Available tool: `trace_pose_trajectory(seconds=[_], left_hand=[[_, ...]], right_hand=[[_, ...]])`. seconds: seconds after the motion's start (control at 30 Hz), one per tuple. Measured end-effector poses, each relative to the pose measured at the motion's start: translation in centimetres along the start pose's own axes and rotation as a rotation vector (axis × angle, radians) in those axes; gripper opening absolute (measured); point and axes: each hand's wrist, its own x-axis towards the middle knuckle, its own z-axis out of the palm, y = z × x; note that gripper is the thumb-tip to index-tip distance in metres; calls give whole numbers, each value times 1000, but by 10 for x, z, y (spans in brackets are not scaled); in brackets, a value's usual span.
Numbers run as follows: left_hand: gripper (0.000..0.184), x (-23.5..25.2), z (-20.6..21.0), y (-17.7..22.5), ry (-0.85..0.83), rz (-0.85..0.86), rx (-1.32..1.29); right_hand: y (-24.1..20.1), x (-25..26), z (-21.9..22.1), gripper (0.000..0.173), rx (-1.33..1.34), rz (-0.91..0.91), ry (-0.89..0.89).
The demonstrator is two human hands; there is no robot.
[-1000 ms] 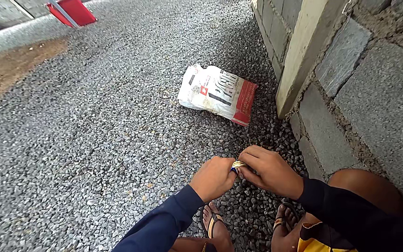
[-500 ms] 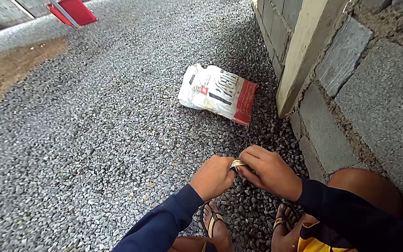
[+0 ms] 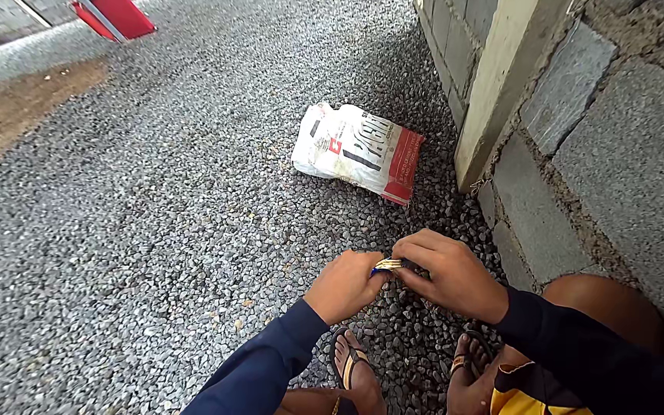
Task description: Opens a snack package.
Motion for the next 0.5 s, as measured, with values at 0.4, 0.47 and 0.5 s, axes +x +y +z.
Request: trace_pose_trajectory(seconds=[0.4,0.47,0.5], left_hand=[[31,-1,1,-1,27,38,-42],[31,0,0,-1,38,42,-39],[31,-1,0,-1,41,38,-40]], right_hand=[[3,-1,-5,26,123,99,-55],[3,0,-6,25,124,95,-50],[3,0,-6,25,121,89,-44]])
